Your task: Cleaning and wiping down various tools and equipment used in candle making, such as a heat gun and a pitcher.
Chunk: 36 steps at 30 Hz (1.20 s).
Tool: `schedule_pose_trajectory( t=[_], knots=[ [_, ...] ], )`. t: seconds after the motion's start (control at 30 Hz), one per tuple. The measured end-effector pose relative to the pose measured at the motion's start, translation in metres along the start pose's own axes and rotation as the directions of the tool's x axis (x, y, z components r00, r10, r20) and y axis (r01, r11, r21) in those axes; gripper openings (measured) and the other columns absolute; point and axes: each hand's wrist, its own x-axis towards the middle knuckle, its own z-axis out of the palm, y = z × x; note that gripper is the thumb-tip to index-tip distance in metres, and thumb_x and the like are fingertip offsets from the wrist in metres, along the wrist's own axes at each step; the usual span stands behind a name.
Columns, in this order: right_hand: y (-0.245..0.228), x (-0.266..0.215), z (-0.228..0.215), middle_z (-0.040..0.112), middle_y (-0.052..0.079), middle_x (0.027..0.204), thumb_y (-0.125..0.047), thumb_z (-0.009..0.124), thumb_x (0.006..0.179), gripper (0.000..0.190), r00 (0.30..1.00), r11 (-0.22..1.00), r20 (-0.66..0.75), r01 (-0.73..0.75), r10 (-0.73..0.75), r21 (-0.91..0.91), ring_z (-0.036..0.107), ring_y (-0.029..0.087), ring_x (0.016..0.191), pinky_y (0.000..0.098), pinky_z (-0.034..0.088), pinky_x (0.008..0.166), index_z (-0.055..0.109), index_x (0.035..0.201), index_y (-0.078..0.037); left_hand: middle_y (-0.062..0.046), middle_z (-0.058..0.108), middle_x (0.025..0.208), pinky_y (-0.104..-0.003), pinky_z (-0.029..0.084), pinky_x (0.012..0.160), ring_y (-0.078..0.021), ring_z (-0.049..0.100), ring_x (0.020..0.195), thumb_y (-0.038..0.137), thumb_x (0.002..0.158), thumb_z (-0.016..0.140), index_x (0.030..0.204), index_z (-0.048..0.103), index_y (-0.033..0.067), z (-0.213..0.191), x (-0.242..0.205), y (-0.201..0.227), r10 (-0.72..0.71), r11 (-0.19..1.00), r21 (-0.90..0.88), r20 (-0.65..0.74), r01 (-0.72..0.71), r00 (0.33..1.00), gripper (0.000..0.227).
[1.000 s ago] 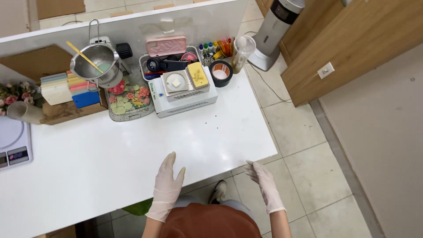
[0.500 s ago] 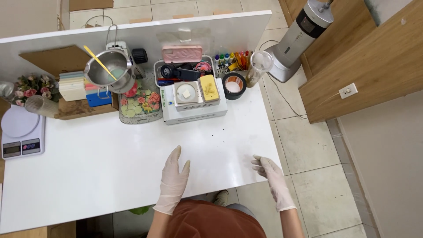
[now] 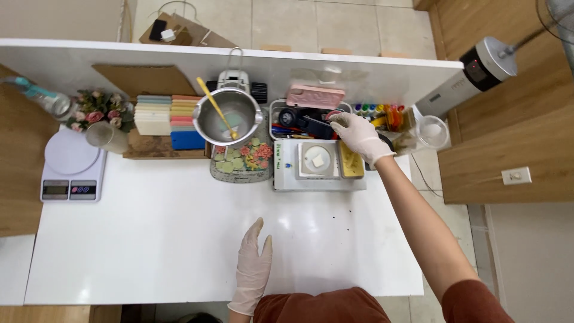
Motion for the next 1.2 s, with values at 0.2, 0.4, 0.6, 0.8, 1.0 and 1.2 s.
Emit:
schedule_pose_trajectory(
  t=[0.2,0.4,0.6,0.8,1.0,1.2],
  knots=[
    [0.02,0.091,0.058,0.075,0.02,0.101,-0.055,0.074,0.084,0.051,0.972,0.748,0.231,0.185,-0.043,-0.638,0.071,0.038,0.097,0.0465,0.056,0.087,0.078,0.113,-0.013,-0.015,0.055,0.145,-0.038,0.041,0.113,-0.0282,0.052,0.135,0.017,0.097,0.058,0.146,0.047,0.0054,-0.01,-0.021,-0.026,-0.258,0.966,-0.079,-0.159,0.248,0.953,0.052],
    [-0.014,0.099,0.058,0.076,0.018,0.105,-0.055,0.08,0.075,0.053,0.93,0.539,0.367,0.3,0.018,-0.787,0.073,0.034,0.1,0.0457,0.057,0.089,0.081,0.108,-0.013,-0.014,0.057,0.144,-0.037,0.041,0.113,-0.027,0.053,0.135,0.016,0.096,0.058,0.146,0.047,0.0063,-0.004,-0.038,-0.032,-0.318,0.948,-0.1,-0.274,0.302,0.908,0.052],
    [-0.032,0.058,0.016,0.071,0.026,0.106,-0.036,0.083,0.079,0.056,0.963,0.823,0.126,0.268,-0.237,-0.501,0.067,0.046,0.097,0.0505,0.052,0.085,0.064,0.12,-0.004,-0.016,0.059,0.141,-0.038,0.043,0.112,-0.0292,0.056,0.132,0.013,0.098,0.057,0.143,0.049,0.0033,-0.004,-0.071,0.0,-0.169,0.985,-0.107,-0.398,0.138,0.902,0.046],
    [-0.023,-0.123,-0.045,0.069,0.012,0.095,-0.029,0.071,0.098,0.033,0.995,0.927,0.081,-0.089,0.064,0.365,0.068,0.017,0.085,0.0346,0.052,0.079,0.052,0.109,-0.004,-0.013,0.066,0.132,-0.035,0.05,0.103,-0.0256,0.064,0.121,0.011,0.101,0.055,0.134,0.059,0.003,0.011,-0.154,-0.017,-0.51,0.853,-0.452,-0.619,0.26,0.597,0.034],
    [0.063,-0.237,0.056,0.066,0.009,0.099,-0.051,0.051,0.105,0.052,0.777,0.558,0.629,-0.522,0.0,0.645,0.052,0.014,0.069,0.0303,0.046,0.071,0.06,0.12,-0.001,-0.014,0.067,0.123,-0.04,0.05,0.1,-0.031,0.065,0.115,0.021,0.102,0.054,0.124,0.064,0.007,0.07,-0.215,-0.114,-0.82,0.558,-0.708,-0.387,0.434,0.422,0.027],
    [0.0,-0.248,0.193,0.069,0.011,0.094,-0.05,0.051,0.1,0.047,0.655,0.844,0.751,-0.356,-0.079,0.4,0.056,0.015,0.069,0.0282,0.045,0.063,0.057,0.107,-0.004,-0.017,0.067,0.121,-0.044,0.051,0.096,-0.0361,0.063,0.113,0.027,0.095,0.06,0.116,0.068,0.0093,0.16,-0.196,-0.27,-0.684,0.728,-0.298,-0.384,0.618,0.62,0.029]
  ],
)
